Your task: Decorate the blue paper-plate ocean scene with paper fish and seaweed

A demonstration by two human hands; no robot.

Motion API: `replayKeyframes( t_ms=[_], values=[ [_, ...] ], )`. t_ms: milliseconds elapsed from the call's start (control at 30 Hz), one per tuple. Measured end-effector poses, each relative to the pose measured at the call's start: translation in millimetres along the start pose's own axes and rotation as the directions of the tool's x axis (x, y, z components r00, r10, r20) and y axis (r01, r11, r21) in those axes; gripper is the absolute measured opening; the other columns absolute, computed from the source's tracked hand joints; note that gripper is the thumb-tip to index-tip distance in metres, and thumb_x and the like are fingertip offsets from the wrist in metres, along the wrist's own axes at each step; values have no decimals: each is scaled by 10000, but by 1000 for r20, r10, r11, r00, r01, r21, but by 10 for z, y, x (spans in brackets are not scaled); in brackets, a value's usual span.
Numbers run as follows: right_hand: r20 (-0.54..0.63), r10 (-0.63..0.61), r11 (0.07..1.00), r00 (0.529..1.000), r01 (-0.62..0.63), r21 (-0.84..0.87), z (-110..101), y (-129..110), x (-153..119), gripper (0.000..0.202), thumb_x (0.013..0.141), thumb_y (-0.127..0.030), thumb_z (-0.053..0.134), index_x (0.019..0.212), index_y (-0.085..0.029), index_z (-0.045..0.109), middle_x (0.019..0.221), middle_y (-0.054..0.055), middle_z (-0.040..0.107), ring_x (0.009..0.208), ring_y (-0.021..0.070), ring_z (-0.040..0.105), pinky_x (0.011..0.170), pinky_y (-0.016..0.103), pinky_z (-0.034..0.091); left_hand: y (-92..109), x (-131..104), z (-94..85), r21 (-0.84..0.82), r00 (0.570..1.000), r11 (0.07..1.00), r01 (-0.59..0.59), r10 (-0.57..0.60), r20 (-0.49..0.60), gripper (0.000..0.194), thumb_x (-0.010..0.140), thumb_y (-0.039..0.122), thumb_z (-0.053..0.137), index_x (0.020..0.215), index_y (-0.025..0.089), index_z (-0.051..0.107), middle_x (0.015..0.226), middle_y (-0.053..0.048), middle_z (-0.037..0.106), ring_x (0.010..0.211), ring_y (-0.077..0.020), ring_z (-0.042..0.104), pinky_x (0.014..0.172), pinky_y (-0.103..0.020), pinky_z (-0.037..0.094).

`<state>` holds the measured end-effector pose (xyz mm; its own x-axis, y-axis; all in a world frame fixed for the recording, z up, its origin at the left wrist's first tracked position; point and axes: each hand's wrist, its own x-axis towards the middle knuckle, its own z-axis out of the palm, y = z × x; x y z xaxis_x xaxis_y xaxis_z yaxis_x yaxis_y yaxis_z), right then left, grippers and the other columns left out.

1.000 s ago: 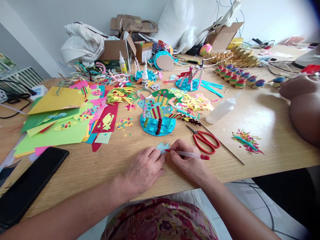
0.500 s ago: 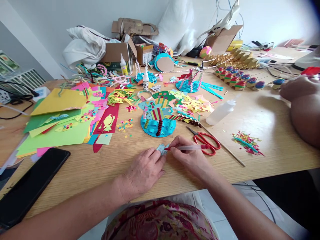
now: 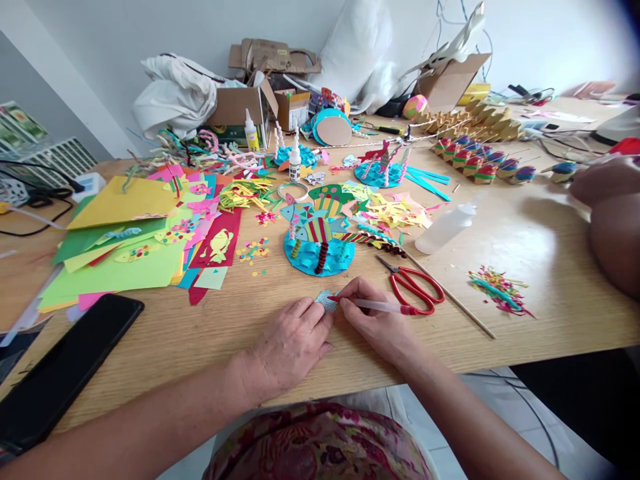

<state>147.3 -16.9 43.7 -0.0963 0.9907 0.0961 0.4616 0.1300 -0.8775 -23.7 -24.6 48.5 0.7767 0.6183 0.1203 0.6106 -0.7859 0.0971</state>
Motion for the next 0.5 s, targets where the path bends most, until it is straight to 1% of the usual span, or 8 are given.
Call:
replayKeyframes(
  t_ms=[167, 367, 500],
  values=[
    [0, 2, 1000, 1000, -2, -8, 1, 10, 0, 65, 745, -169, 466, 699, -194, 505, 622, -23, 557, 564, 107, 500, 506, 219, 367, -3, -1, 10, -10, 1000, 1000, 1, -1, 3, 300, 819, 284, 533, 1077, 134, 496, 1006, -75, 529, 955, -228, 469, 851, -372, 433],
    [12, 28, 1000, 1000, -28, 9, 1, 13, -5, 63, 738, -166, 467, 699, -193, 508, 616, -25, 553, 566, 108, 499, 518, 220, 376, 1, 1, 10, -3, 1000, 1000, 6, -6, 1, 301, 815, 289, 541, 1070, 135, 494, 985, -71, 529, 950, -220, 468, 849, -368, 434],
    [15, 24, 1000, 1000, -24, 6, 13, 22, -3, 59, 733, -162, 466, 704, -194, 506, 626, -23, 558, 576, 110, 505, 518, 220, 379, 4, 4, 11, -4, 1000, 1000, 6, -6, 5, 298, 814, 293, 543, 1063, 138, 495, 981, -69, 530, 946, -217, 469, 847, -365, 435]
  ],
)
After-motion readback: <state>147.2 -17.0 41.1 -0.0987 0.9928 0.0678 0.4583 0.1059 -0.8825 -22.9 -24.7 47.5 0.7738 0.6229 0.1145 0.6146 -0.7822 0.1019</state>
